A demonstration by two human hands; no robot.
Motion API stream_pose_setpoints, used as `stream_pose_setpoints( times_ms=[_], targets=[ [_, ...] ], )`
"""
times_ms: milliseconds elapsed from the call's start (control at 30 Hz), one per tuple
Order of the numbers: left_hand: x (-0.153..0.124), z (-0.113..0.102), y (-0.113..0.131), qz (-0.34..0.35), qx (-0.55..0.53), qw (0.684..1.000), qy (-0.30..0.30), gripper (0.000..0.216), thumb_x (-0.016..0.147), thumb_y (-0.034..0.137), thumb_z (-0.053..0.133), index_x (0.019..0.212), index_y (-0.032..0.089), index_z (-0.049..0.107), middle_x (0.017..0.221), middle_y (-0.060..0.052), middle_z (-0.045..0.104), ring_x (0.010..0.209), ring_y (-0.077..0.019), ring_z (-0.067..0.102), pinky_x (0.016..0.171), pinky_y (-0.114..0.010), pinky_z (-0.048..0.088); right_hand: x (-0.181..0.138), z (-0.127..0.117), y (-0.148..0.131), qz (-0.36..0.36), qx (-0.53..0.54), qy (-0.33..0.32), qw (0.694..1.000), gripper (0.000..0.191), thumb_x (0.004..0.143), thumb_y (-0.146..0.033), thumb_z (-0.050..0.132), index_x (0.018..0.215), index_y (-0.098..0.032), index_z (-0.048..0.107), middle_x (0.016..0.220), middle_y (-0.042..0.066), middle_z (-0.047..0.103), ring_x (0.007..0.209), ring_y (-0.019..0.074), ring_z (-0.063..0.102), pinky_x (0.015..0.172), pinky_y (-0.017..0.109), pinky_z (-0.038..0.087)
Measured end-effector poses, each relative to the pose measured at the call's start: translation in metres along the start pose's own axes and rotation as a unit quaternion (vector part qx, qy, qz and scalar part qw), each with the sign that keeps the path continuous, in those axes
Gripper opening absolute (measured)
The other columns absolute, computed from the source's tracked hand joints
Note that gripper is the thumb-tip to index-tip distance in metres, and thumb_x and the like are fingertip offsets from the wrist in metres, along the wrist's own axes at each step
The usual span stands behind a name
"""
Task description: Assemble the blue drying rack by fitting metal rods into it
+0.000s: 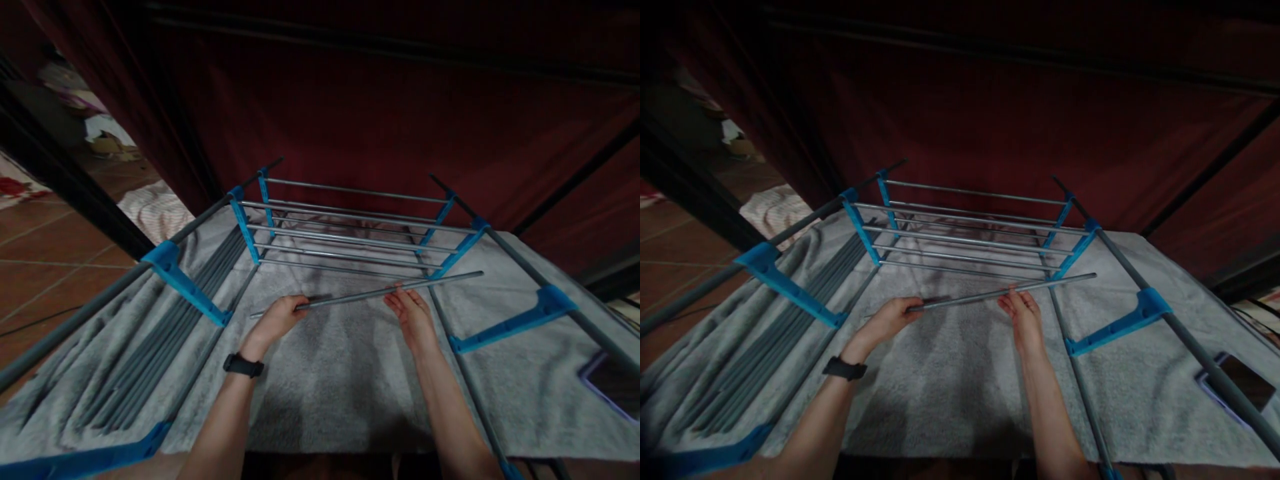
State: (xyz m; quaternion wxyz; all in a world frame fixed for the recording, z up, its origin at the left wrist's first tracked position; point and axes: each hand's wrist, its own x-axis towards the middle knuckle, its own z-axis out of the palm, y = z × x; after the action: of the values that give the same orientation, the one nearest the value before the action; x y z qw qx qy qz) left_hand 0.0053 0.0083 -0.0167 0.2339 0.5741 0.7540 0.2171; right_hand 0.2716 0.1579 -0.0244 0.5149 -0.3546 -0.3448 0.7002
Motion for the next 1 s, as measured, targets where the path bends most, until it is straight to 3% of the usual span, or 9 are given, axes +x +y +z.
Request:
stream_pose_setpoints(
  times_ms=[233,433,567,767,1000],
  targets=[
    [-0.001,0.005,0.009,-0.014,0.138,0.99,0.039,0.027,0.092,0.022,0.05,0.113,0.023,0.068,0.109,-0.007,0.074,0.1,-0.0227,0.068,0.087,-0.031,0.047,0.005,-0.009,0.003,0.037,0.035,0.054,0.997,0.034,0.05,-0.023,0.091,0.068,-0.018,0.063,0.075,0.001,0.072,0.07,0.0149,0.069,0.072,0.028,0.061],
    [-0.004,0.006,0.004,-0.039,0.225,0.971,0.069,0.031,0.092,0.014,0.044,0.111,0.02,0.069,0.107,-0.01,0.073,0.103,-0.0258,0.066,0.096,-0.04,0.042,0.009,-0.02,0.002,0.049,0.021,0.072,0.996,0.018,0.066,-0.019,0.081,0.071,-0.018,0.063,0.071,0.0,0.071,0.07,0.0138,0.07,0.072,0.027,0.062],
    [-0.004,0.006,0.002,-0.066,0.238,0.966,0.079,0.038,0.089,0.008,0.042,0.115,0.016,0.067,0.113,-0.013,0.07,0.108,-0.0279,0.062,0.1,-0.043,0.037,0.01,-0.022,0.002,0.055,0.022,0.09,0.994,0.011,0.072,-0.016,0.075,0.073,-0.018,0.064,0.072,0.001,0.071,0.069,0.0127,0.069,0.07,0.025,0.062],
    [-0.008,0.001,0.012,-0.125,0.251,0.952,0.12,0.038,0.089,0.009,0.039,0.113,0.016,0.067,0.104,-0.014,0.07,0.104,-0.0302,0.059,0.099,-0.048,0.031,0.014,-0.029,0.004,0.048,0.025,0.078,0.995,0.009,0.076,-0.016,0.072,0.073,-0.018,0.064,0.074,0.001,0.07,0.072,0.0123,0.069,0.074,0.025,0.062],
    [-0.007,0.007,0.012,-0.134,0.256,0.951,0.115,0.037,0.087,0.007,0.039,0.112,0.016,0.065,0.109,-0.014,0.068,0.103,-0.0276,0.059,0.089,-0.041,0.037,0.016,-0.034,0.007,0.038,0.02,0.081,0.996,0.011,0.075,-0.018,0.075,0.076,-0.018,0.064,0.077,0.001,0.071,0.072,0.0123,0.069,0.075,0.026,0.062]
  ],
)
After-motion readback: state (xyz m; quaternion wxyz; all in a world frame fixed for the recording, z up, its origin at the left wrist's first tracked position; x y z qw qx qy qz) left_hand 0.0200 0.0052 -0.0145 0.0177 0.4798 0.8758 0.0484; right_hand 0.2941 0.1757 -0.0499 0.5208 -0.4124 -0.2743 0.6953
